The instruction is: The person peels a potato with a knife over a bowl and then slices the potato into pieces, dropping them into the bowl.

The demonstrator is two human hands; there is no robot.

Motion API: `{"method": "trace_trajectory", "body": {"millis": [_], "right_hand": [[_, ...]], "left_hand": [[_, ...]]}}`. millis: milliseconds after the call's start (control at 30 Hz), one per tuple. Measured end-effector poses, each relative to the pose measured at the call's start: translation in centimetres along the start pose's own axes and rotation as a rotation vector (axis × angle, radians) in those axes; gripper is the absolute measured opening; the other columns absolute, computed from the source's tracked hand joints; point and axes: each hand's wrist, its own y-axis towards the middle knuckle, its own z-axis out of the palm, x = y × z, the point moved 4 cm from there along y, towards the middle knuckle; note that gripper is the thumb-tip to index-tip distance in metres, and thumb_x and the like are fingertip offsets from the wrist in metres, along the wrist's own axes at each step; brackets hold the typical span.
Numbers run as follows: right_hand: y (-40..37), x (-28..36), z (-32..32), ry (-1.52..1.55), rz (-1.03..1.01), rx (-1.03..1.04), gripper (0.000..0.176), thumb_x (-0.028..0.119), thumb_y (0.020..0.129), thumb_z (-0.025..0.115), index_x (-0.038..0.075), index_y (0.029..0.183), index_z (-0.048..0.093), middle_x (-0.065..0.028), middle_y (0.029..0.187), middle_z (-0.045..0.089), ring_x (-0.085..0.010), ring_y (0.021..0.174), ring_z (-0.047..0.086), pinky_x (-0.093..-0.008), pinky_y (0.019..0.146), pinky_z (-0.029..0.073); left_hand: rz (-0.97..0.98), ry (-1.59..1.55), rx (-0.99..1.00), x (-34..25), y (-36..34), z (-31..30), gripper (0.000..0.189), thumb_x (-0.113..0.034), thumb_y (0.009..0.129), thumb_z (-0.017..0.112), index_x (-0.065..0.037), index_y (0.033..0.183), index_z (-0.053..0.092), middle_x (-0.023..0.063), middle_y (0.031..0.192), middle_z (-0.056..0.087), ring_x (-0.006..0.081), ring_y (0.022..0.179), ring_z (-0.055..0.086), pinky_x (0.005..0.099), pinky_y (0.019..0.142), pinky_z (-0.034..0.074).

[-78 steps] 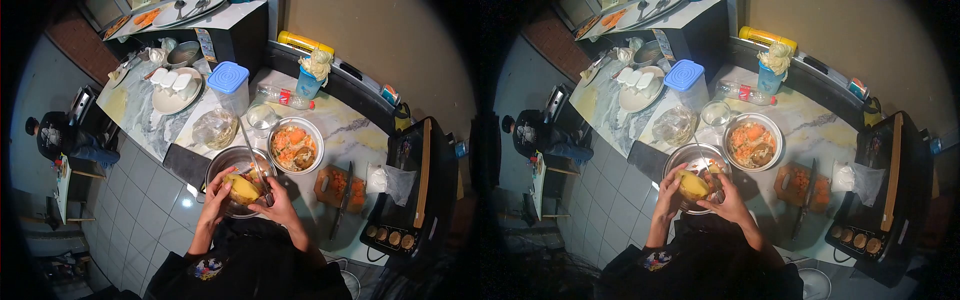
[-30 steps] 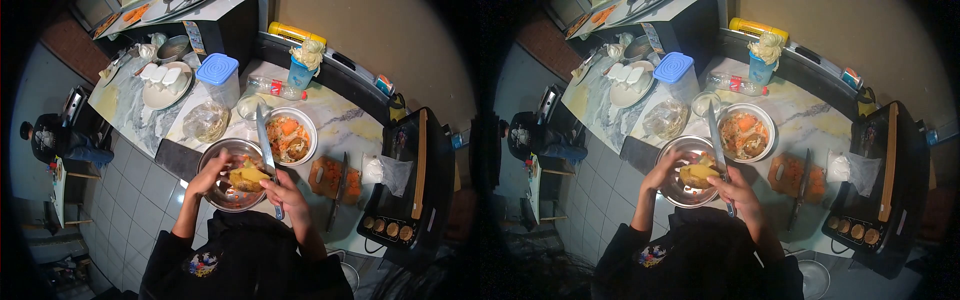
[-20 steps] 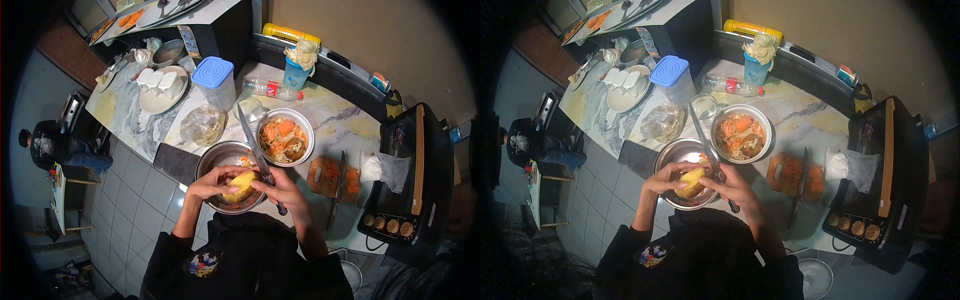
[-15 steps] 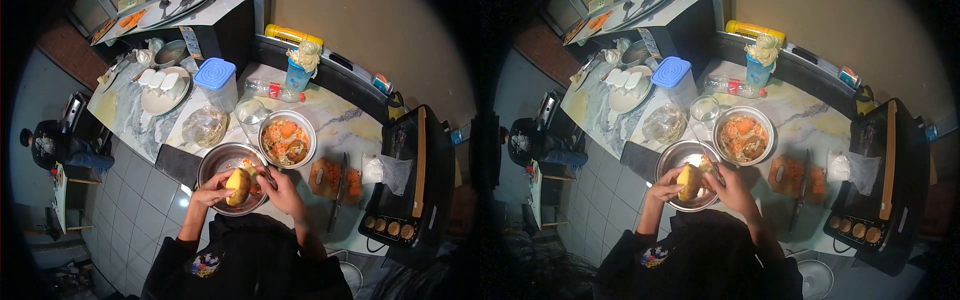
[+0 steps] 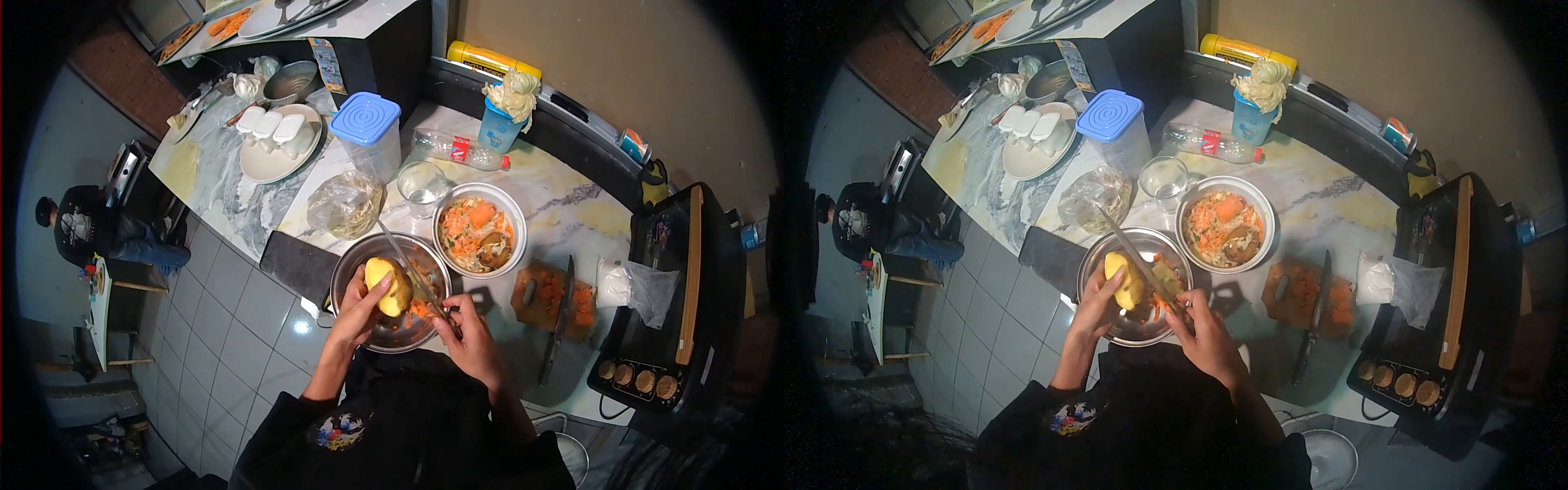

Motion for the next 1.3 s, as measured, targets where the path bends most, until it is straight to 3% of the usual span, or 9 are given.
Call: {"method": "trace_trajectory", "body": {"millis": [100,267,433,700,833,1033,1100,1233,1300], "right_hand": [[-0.1,-0.5,0.9,-0.014,-0.111,-0.02,0.033,0.02,0.094,0.06,0.006,0.119,0.045,-0.0209,0.093,0.064,-0.0394,0.086,0.065,-0.0443,0.071,0.05],[-0.4,0.5,2.3,-0.102,-0.272,0.003,0.048,0.022,0.092,0.063,0.007,0.132,0.04,-0.0201,0.083,0.063,-0.0402,0.077,0.065,-0.0448,0.065,0.05],[0.0,0.5,3.2,-0.057,-0.3,-0.027,0.057,0.019,0.091,0.064,0.005,0.138,0.034,-0.0228,0.084,0.064,-0.0417,0.076,0.066,-0.0453,0.063,0.051],[0.1,0.2,3.1,-0.066,-0.296,-0.052,0.067,0.017,0.09,0.064,-0.001,0.144,0.029,-0.0344,0.117,0.056,-0.0452,0.102,0.061,-0.0443,0.076,0.054],[0.1,0.3,3.3,-0.039,-0.291,-0.048,0.068,0.017,0.09,0.064,-0.001,0.145,0.028,-0.0341,0.116,0.057,-0.0456,0.1,0.061,-0.0444,0.075,0.054],[0.4,0.1,3.3,-0.08,-0.331,-0.075,0.069,0.02,0.091,0.062,0.001,0.146,0.027,-0.0341,0.116,0.057,-0.0469,0.098,0.061,-0.0457,0.074,0.055],[0.5,0.2,3.1,-0.106,-0.357,-0.089,0.068,0.021,0.091,0.061,0.001,0.147,0.027,-0.0344,0.117,0.056,-0.0474,0.098,0.061,-0.046,0.074,0.055],[0.5,0.9,2.6,-0.062,-0.364,-0.088,0.068,0.021,0.092,0.061,0.001,0.147,0.027,-0.0348,0.118,0.056,-0.0478,0.098,0.061,-0.0462,0.075,0.055],[0.5,0.9,2.2,-0.089,-0.319,-0.056,0.067,0.021,0.091,0.061,0.002,0.146,0.028,-0.0344,0.12,0.055,-0.0471,0.099,0.061,-0.0451,0.074,0.055]], "left_hand": [[-0.042,-0.05,-0.06,0.6,0.1,-0.2,0.041,-0.024,0.097,0.057,-0.002,0.127,0.041,0.0094,0.117,0.055,0.0157,0.107,0.058,0.0301,0.09,0.049],[0.1,-0.01,-0.183,1.1,0.3,0.1,0.035,-0.035,0.101,0.047,-0.006,0.121,0.049,0.0042,0.107,0.054,0.0126,0.092,0.055,0.0252,0.075,0.048],[0.014,-0.096,-0.221,1.3,-0.5,0.7,0.035,-0.037,0.102,0.043,-0.006,0.118,0.05,0.0056,0.105,0.055,0.0139,0.093,0.056,0.028,0.072,0.049],[0.19,-0.052,-0.222,2.5,-0.8,0.3,0.033,-0.03,0.102,0.042,-0.004,0.12,0.049,0.0068,0.109,0.054,0.0153,0.1,0.054,0.0295,0.085,0.046],[0.295,0.048,-0.192,2.6,-0.6,-0.1,0.033,-0.029,0.102,0.041,-0.004,0.123,0.048,0.0063,0.112,0.053,0.0154,0.104,0.053,0.0295,0.088,0.045],[0.228,-0.126,-0.196,2.8,-0.9,0.2,0.035,-0.031,0.103,0.039,-0.006,0.125,0.047,0.005,0.115,0.052,0.0159,0.106,0.052,0.0298,0.088,0.044],[0.185,-0.208,-0.201,2.7,-1.1,0.8,0.042,-0.04,0.102,0.039,-0.008,0.126,0.048,0.0079,0.121,0.055,0.0211,0.109,0.054,0.038,0.094,0.044],[0.18,-0.135,-0.154,1.6,-1.9,2.1,0.043,-0.041,0.104,0.034,-0.009,0.131,0.043,0.0068,0.117,0.052,0.0184,0.104,0.054,0.034,0.087,0.047],[0.051,-0.263,-0.078,2.1,-1.8,1.9,0.046,-0.045,0.104,0.031,-0.011,0.133,0.042,0.0099,0.123,0.052,0.0233,0.108,0.057,0.0384,0.09,0.049]]}}
